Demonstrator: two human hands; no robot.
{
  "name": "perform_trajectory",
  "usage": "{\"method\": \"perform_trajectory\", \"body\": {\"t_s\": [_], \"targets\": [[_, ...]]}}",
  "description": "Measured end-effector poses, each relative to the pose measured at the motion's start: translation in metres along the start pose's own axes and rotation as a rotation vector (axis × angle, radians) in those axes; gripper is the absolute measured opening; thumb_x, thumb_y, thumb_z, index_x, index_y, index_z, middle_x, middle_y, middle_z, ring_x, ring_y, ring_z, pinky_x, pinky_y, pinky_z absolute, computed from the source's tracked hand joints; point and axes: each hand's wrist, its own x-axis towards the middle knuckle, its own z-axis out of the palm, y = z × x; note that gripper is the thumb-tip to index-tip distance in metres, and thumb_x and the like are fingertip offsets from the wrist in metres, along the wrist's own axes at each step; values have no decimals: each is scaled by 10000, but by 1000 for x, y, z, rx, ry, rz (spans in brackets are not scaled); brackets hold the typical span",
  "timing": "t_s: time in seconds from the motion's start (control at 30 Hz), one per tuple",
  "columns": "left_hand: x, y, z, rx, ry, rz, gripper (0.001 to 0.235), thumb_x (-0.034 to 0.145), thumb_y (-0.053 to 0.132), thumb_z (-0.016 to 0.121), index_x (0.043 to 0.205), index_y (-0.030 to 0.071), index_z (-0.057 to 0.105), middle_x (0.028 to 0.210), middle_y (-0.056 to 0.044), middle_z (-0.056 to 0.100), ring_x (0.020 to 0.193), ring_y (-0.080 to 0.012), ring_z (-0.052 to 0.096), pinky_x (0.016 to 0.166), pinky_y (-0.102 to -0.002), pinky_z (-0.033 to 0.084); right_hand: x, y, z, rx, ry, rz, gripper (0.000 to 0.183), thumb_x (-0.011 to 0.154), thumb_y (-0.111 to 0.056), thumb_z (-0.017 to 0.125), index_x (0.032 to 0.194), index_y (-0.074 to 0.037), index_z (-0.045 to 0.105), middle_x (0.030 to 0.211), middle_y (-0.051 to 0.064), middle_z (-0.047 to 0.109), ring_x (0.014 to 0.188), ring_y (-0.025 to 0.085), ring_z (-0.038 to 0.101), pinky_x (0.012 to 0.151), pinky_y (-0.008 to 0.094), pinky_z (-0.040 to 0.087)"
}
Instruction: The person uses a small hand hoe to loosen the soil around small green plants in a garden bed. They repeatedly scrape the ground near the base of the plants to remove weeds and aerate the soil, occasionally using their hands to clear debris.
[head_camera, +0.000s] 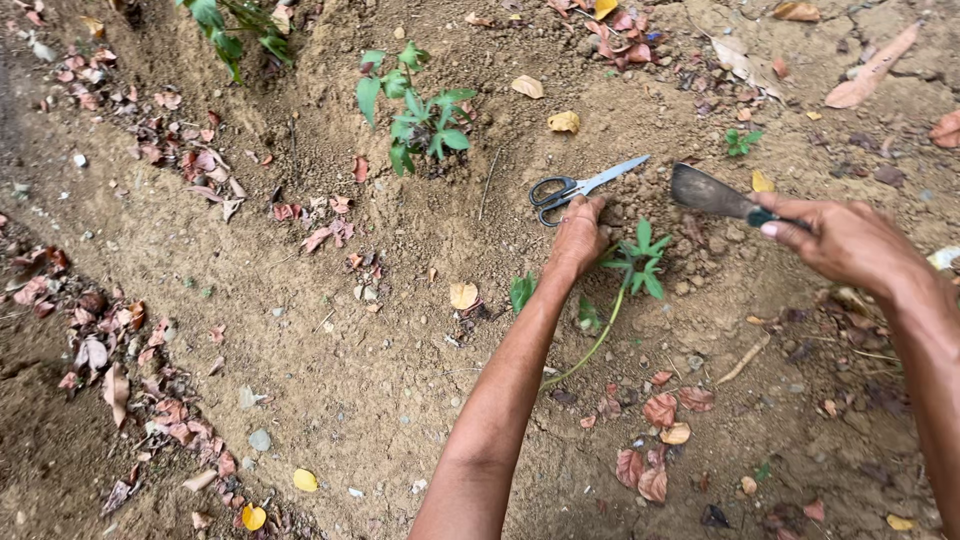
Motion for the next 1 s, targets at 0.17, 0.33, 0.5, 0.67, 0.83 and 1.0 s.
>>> {"method": "perform_trajectory", "body": {"t_s": [0.17,0.33,0.5,0.67,0.83,1.0], "targets": [[-1,-2,-1,-7,100,57,720,747,61,814,1416,148,560,1467,-182,446,1326,-366,454,1094,-470,368,60,-46,12,-482,147,-136,428,1062,-250,472,1443,-412,582,548,26,536,432,131,403,511,329,328],[-6,2,5,45,113,69,549,840,19,726,1360,164,623,1337,-94,606,1192,-261,613,1061,-392,518,63,-67,15,-633,150,-189,490,998,-220,525,1449,-408,561,547,-12,544,407,115,413,417,292,372],[-17,18,-1,119,167,95,612,809,-41,698,1370,194,623,1296,-85,602,1124,-238,624,980,-370,546,34,-60,44,-767,136,-213,431,1169,-507,350,1283,-302,713,606,-40,523,458,94,437,475,308,401],[-20,23,-4,94,78,61,526,863,11,670,1337,239,649,1280,-69,606,1145,-227,608,1001,-385,509,24,-14,34,-755,365,-428,403,1064,-324,382,1386,-430,600,642,-38,516,500,107,436,613,363,395],[-12,16,-2,-74,57,115,480,930,21,592,1358,235,626,1359,-66,567,1161,-216,592,1034,-378,479,21,-21,-5,-609,104,-113,475,1094,-256,321,1531,-375,464,631,41,591,444,129,471,393,301,476],[-14,24,0,-79,32,55,358,982,94,551,1288,218,690,1304,-31,674,1154,-173,650,1042,-346,534,35,-29,55,-318,153,-80,410,1067,-392,394,1435,-332,563,613,33,532,445,147,455,401,345,448]]}}
